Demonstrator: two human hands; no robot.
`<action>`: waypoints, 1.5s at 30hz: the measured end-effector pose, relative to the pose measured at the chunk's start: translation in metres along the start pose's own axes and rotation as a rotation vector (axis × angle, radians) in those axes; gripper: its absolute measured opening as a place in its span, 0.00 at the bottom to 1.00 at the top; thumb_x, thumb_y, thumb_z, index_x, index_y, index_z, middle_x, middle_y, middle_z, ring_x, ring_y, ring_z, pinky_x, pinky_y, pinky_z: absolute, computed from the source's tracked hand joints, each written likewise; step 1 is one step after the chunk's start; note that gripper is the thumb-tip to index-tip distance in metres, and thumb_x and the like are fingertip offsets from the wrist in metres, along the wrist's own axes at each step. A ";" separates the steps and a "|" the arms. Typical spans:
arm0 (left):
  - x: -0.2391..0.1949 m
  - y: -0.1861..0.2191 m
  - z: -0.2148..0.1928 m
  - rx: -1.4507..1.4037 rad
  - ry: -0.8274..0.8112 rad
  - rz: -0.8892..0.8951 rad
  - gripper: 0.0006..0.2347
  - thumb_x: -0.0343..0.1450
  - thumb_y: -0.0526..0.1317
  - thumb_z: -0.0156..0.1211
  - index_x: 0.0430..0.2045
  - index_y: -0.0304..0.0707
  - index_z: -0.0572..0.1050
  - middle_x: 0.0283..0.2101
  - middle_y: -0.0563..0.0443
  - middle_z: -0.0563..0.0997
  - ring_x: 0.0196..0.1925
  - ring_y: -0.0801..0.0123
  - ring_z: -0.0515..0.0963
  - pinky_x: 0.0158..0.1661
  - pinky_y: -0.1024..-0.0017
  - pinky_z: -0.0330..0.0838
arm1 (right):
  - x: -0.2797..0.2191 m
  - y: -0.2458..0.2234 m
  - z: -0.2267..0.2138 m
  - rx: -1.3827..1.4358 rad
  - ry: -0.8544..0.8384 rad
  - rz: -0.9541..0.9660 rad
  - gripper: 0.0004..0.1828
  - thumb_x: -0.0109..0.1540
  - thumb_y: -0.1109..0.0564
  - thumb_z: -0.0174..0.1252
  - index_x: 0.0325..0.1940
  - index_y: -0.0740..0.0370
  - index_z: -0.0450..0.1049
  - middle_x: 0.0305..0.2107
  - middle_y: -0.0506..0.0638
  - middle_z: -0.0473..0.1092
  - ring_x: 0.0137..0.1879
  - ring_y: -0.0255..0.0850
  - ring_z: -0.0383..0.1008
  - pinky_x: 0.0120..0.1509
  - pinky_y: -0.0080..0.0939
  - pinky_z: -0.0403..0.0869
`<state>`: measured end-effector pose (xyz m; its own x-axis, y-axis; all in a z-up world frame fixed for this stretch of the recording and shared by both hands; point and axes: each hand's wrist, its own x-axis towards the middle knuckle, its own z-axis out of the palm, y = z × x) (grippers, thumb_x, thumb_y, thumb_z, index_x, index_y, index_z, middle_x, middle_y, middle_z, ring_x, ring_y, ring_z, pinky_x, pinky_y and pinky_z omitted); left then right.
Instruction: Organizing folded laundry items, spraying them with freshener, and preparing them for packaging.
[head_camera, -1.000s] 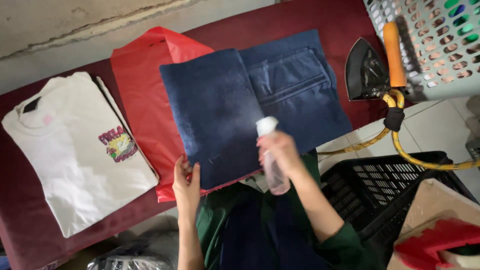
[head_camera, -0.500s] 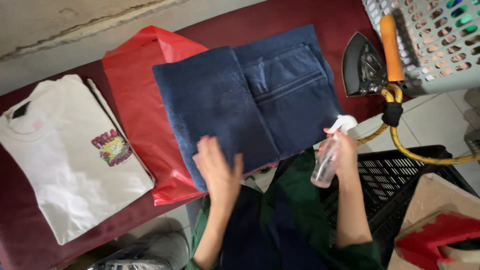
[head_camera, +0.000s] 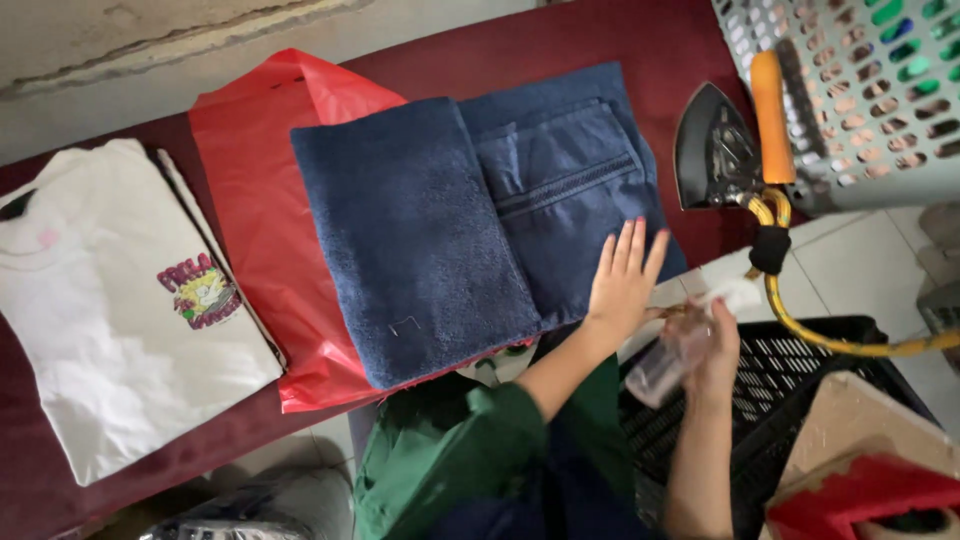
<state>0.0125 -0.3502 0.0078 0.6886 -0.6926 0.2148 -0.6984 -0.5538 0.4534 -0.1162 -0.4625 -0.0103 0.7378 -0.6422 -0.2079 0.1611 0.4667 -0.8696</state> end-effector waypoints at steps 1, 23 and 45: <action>0.009 -0.007 0.037 0.162 0.132 -0.017 0.41 0.61 0.48 0.69 0.70 0.38 0.55 0.73 0.33 0.57 0.77 0.45 0.54 0.72 0.51 0.47 | -0.008 0.002 -0.007 0.020 0.033 0.048 0.20 0.68 0.41 0.56 0.53 0.59 0.70 0.40 0.49 0.72 0.37 0.45 0.75 0.41 0.46 0.76; -0.222 -0.118 -0.117 -1.190 1.121 -0.568 0.22 0.74 0.27 0.55 0.64 0.28 0.59 0.66 0.37 0.72 0.67 0.61 0.71 0.67 0.69 0.62 | -0.003 0.004 0.129 -0.209 -0.424 0.318 0.27 0.65 0.50 0.55 0.66 0.63 0.69 0.29 0.49 0.72 0.29 0.40 0.74 0.33 0.43 0.76; -0.247 -0.138 -0.168 -0.882 0.665 -0.773 0.21 0.71 0.26 0.57 0.60 0.35 0.68 0.50 0.45 0.80 0.49 0.70 0.82 0.43 0.75 0.77 | 0.001 0.019 0.255 -0.599 -0.961 0.370 0.16 0.63 0.52 0.58 0.50 0.64 0.75 0.22 0.51 0.72 0.22 0.39 0.74 0.27 0.42 0.74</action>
<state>-0.0286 -0.0246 0.0373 0.9846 0.1529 -0.0853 0.0930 -0.0439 0.9947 0.0547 -0.2992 0.0866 0.9051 0.3095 -0.2914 -0.3081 0.0051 -0.9514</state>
